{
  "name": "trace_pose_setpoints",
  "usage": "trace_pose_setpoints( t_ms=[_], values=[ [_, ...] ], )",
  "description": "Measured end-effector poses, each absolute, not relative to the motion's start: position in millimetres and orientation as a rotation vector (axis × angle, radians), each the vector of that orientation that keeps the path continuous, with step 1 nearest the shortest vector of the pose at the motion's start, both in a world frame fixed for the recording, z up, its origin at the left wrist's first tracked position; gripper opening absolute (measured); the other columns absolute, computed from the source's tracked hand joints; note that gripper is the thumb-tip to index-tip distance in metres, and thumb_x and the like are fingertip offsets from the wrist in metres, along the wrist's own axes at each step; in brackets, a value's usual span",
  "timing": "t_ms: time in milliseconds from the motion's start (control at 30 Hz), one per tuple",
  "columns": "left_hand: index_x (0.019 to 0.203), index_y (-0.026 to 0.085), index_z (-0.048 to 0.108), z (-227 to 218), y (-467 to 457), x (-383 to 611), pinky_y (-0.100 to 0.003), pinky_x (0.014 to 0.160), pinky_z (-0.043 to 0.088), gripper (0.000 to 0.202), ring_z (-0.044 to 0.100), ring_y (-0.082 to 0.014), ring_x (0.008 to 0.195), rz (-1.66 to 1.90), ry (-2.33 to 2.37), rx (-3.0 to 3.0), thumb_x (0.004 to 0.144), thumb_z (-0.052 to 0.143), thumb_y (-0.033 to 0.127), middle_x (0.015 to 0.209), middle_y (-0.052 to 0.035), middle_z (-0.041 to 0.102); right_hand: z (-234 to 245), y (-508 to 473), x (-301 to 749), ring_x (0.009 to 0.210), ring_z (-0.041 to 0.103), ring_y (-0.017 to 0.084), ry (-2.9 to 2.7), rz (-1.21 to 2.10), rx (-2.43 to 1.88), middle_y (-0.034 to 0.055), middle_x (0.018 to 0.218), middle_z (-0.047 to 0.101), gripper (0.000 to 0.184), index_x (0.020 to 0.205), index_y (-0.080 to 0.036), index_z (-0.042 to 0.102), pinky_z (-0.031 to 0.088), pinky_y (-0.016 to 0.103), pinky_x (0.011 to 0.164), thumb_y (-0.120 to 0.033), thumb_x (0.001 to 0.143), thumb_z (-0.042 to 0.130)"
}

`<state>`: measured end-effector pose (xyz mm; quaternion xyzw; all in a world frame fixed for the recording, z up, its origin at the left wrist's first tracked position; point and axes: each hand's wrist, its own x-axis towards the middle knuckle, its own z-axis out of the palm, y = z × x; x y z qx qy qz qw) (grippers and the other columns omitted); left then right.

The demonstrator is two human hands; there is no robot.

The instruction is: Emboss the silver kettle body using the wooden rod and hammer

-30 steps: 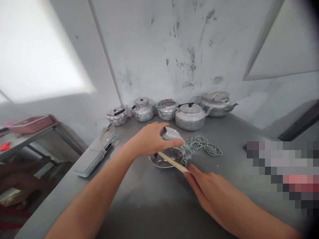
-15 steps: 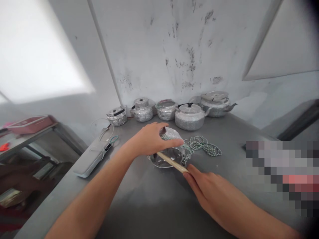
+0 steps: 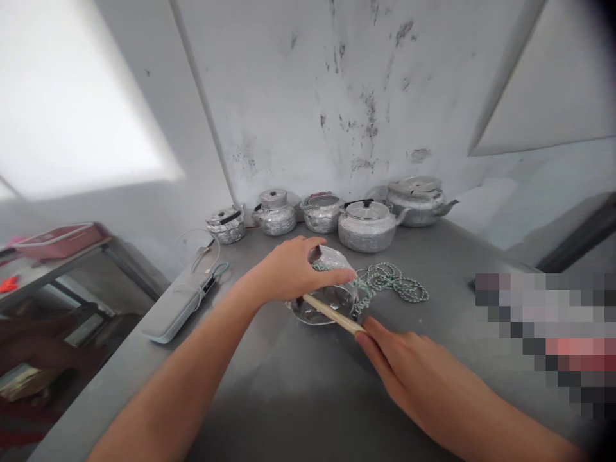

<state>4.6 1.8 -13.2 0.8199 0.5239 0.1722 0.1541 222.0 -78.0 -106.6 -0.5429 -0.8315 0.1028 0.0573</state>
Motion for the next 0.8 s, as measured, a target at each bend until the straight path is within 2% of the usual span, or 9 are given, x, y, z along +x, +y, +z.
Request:
trace_pose_setpoints(
  t_ms=[167,400,533,667,800],
  values=[
    [0.148,0.022,0.053,-13.6,1.7,5.0,-0.047,0.110,0.043,0.096,0.053,-0.0366,0.134,0.502,1.491,2.360,0.077,0.058,0.086,0.148,-0.0116,0.057,-102.1,-78.8,222.4,0.063,0.074,0.031,-2.528,0.277,-1.671,0.0083,0.075,0.075,0.038,0.110,-0.020,0.062,0.027,0.035,0.049,-0.030,0.109,0.025],
    [0.149,0.023,0.052,-12.6,1.4,5.0,-0.047,0.109,0.043,0.096,0.053,-0.0368,0.134,0.491,1.497,2.360,0.077,0.058,0.086,0.149,-0.0111,0.056,-103.7,-76.8,224.0,0.071,0.076,0.032,-2.515,0.289,-1.683,0.0063,0.075,0.075,0.038,0.108,-0.023,0.059,0.031,0.036,0.052,-0.034,0.110,0.023],
    [0.150,0.023,0.052,-11.8,1.0,4.9,-0.047,0.109,0.044,0.096,0.052,-0.0376,0.136,0.477,1.505,2.334,0.077,0.059,0.085,0.151,-0.0113,0.054,-107.0,-77.2,224.1,0.080,0.077,0.034,-2.526,0.297,-1.668,0.0075,0.085,0.077,0.038,0.107,-0.025,0.058,0.031,0.037,0.053,-0.035,0.110,0.021],
    [0.149,0.021,0.052,-12.5,1.2,4.5,-0.046,0.110,0.044,0.098,0.052,-0.0372,0.135,0.498,1.491,2.342,0.077,0.058,0.086,0.150,-0.0116,0.055,-107.8,-75.8,222.5,0.072,0.076,0.036,-2.524,0.271,-1.689,0.0076,0.081,0.077,0.037,0.109,-0.024,0.058,0.027,0.037,0.052,-0.035,0.110,0.022],
    [0.150,0.020,0.051,-13.6,1.6,3.9,-0.045,0.110,0.044,0.099,0.052,-0.0363,0.135,0.502,1.477,2.351,0.077,0.058,0.087,0.150,-0.0118,0.055,-107.5,-75.0,222.1,0.075,0.076,0.034,-2.543,0.261,-1.661,0.0082,0.089,0.077,0.040,0.111,-0.024,0.057,0.025,0.037,0.052,-0.035,0.110,0.019]
  ],
)
